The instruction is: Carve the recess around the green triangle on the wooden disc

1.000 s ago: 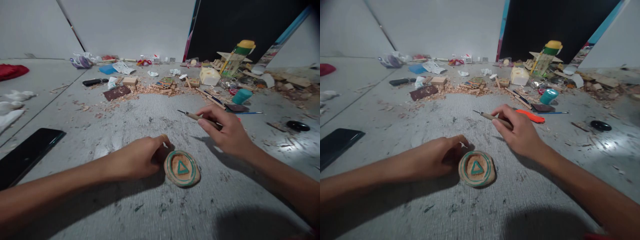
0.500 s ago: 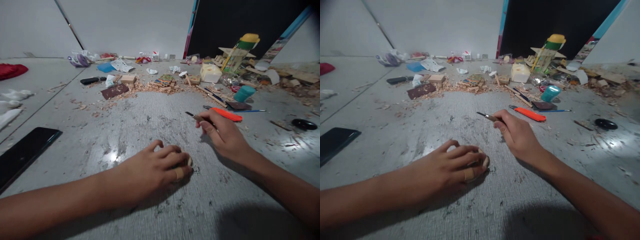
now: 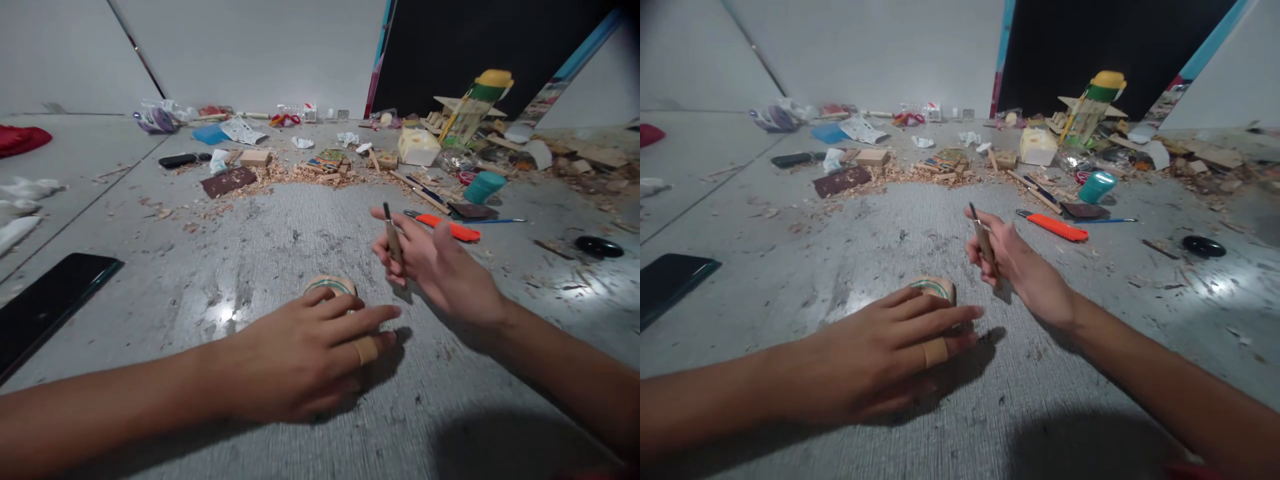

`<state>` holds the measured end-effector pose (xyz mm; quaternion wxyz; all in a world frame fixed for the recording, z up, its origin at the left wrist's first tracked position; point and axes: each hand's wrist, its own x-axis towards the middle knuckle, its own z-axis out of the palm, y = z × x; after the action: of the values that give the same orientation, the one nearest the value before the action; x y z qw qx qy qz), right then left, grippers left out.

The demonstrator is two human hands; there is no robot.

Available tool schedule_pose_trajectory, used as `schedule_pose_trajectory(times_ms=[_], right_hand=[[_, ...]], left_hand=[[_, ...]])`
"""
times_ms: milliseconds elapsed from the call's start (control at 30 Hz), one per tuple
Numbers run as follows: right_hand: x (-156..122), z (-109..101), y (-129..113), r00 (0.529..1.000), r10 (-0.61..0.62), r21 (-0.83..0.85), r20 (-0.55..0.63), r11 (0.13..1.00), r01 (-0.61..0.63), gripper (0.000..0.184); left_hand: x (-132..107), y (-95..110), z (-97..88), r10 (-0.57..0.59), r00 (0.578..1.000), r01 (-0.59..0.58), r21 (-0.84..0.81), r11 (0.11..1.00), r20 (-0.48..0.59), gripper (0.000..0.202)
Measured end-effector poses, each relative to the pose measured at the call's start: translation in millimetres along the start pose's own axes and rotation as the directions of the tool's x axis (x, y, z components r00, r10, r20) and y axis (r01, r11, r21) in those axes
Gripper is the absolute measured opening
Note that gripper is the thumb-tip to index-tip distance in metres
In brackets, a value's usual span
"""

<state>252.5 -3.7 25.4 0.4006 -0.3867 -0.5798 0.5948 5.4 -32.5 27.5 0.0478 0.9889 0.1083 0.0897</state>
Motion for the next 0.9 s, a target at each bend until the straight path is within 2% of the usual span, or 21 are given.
schedule_pose_trajectory(times_ms=[67,133,233,367,533,700,767,900], right_hand=[[7.2,6.3,-5.8,0.999,0.019,0.093,0.047,0.995,-0.023,0.092],[12.6,15.5,-12.6,0.997,0.010,0.114,0.082,0.993,-0.019,0.099],[14.4,32.5,-22.8,0.994,-0.017,0.151,0.109,0.989,0.001,0.104],[8.3,48.8,-31.9,0.991,-0.065,0.304,0.115,0.952,0.027,0.104],[1.4,51.4,-32.9,0.993,-0.103,0.451,0.060,0.890,0.065,0.105],[-0.5,51.7,-27.5,0.995,-0.071,0.504,0.077,0.863,0.022,0.106],[-1.1,52.0,-26.0,0.994,-0.070,0.506,0.084,0.862,0.018,0.106],[-2.6,49.8,-26.3,0.989,-0.096,0.425,0.111,0.904,0.040,0.103]], left_hand=[[1.5,5.4,-1.0,0.035,0.999,-0.035,0.056,0.998,-0.002,0.051],[3.2,9.2,-1.4,0.034,0.999,-0.032,0.093,0.995,-0.014,0.052],[5.4,11.4,-1.9,0.000,0.999,0.005,0.129,0.992,-0.041,0.051],[6.6,11.2,-0.5,-0.002,0.999,0.010,0.171,0.985,-0.043,0.054],[4.2,11.3,6.4,-0.024,0.998,0.037,0.222,0.974,-0.060,0.059],[2.7,9.3,10.6,-0.035,0.997,0.048,0.198,0.979,-0.071,0.068],[3.3,8.9,11.8,-0.031,0.998,0.040,0.196,0.980,-0.048,0.068],[4.5,10.7,12.2,-0.023,0.999,0.028,0.214,0.976,-0.026,0.055]])
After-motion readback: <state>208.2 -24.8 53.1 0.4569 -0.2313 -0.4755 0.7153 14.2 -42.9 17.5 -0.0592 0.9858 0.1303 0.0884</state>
